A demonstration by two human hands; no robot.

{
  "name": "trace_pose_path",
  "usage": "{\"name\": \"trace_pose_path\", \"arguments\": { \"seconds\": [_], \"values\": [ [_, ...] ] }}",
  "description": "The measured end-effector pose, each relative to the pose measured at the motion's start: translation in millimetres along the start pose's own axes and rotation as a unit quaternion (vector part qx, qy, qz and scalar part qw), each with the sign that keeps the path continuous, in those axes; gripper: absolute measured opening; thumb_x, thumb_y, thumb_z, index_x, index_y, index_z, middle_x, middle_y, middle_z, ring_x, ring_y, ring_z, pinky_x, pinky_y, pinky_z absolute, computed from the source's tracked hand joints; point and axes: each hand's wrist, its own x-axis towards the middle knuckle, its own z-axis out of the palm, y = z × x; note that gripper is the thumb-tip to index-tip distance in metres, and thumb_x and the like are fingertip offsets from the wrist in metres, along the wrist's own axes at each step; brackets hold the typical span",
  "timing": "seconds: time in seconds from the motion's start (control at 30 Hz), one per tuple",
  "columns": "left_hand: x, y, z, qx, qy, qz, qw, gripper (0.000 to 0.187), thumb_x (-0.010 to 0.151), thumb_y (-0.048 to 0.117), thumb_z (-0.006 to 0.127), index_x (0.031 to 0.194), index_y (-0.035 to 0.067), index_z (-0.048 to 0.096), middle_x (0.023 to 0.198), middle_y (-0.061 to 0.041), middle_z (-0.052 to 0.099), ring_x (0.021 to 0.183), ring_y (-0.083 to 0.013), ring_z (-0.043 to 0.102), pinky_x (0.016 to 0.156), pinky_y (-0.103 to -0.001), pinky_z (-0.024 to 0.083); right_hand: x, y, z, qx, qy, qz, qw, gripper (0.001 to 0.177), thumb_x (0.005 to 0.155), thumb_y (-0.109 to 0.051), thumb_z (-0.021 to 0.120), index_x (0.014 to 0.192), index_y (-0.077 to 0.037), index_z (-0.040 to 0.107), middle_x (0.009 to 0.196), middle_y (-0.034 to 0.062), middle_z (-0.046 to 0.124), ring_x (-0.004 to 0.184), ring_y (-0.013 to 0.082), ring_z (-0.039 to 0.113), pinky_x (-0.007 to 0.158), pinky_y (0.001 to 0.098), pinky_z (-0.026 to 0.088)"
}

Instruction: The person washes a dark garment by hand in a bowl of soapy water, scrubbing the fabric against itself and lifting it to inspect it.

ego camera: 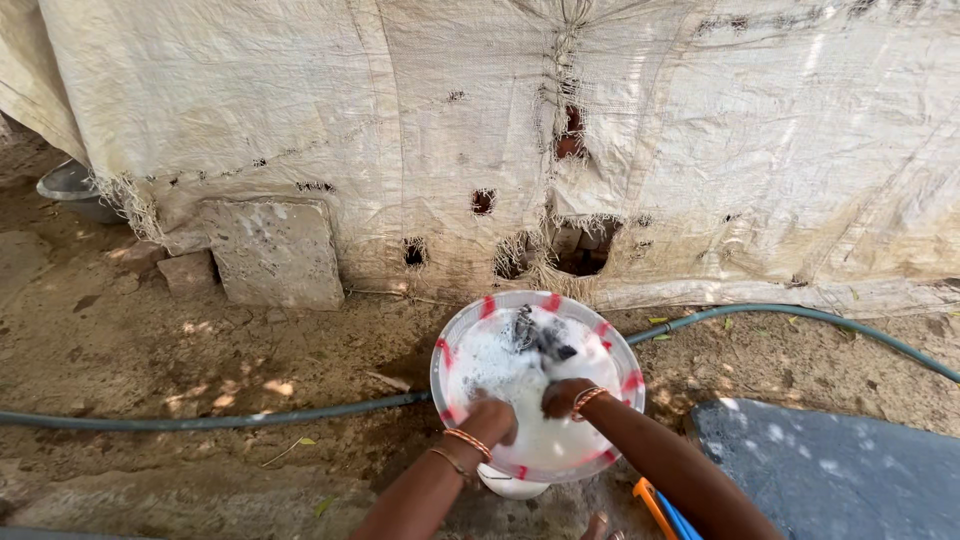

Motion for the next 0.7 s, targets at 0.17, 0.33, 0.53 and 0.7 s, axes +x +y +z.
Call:
{"name": "trace_pose_path", "arguments": {
  "seconds": [0.17, 0.33, 0.53, 0.7],
  "values": [
    [-16.3, -20.4, -43.2, 0.082, 0.025, 0.045, 0.995, 0.011, 0.089, 0.009, 0.063, 0.095, 0.01, 0.072, 0.102, -0.014, 0.067, 0.096, -0.0304, 0.07, 0.071, -0.045, 0.058, -10.8, -4.8, -12.9, 0.047, 0.038, -0.01, 0.998, 0.055, 0.09, -0.059, 0.067, 0.119, -0.013, 0.056, 0.121, 0.0124, 0.059, 0.11, 0.0292, 0.056, 0.089, 0.0469, 0.049],
    [-14.6, -32.7, -162.4, 0.077, 0.07, 0.082, 0.991, 0.016, 0.092, 0.008, 0.059, 0.085, 0.009, 0.074, 0.081, -0.011, 0.071, 0.074, -0.0211, 0.069, 0.068, -0.042, 0.054, -56.8, -7.0, -63.6, 0.203, 0.138, -0.073, 0.967, 0.053, 0.092, -0.061, 0.066, 0.105, -0.009, 0.071, 0.105, 0.0126, 0.077, 0.094, 0.0266, 0.073, 0.081, 0.0377, 0.057],
    [-30.3, -1.7, -287.3, 0.082, 0.178, 0.03, 0.98, 0.016, 0.078, 0.009, 0.063, 0.09, 0.013, 0.073, 0.066, -0.003, 0.065, 0.073, -0.0138, 0.046, 0.067, -0.038, 0.037, -97.8, -31.8, -97.0, 0.359, 0.333, -0.045, 0.871, 0.077, 0.087, -0.048, 0.078, 0.138, -0.003, 0.042, 0.119, 0.0183, 0.067, 0.101, 0.029, 0.072, 0.089, 0.0383, 0.059],
    [-42.0, 12.0, -366.5, -0.225, 0.178, -0.063, 0.956, 0.041, 0.101, 0.046, 0.056, 0.115, 0.009, 0.069, 0.074, -0.005, 0.066, 0.049, -0.0134, 0.051, 0.042, -0.031, 0.042, -106.8, -26.3, -86.6, 0.352, 0.422, -0.042, 0.834, 0.062, 0.085, -0.035, 0.074, 0.133, -0.002, 0.052, 0.112, 0.0175, 0.07, 0.103, 0.0327, 0.068, 0.089, 0.044, 0.054]
  ]
}}
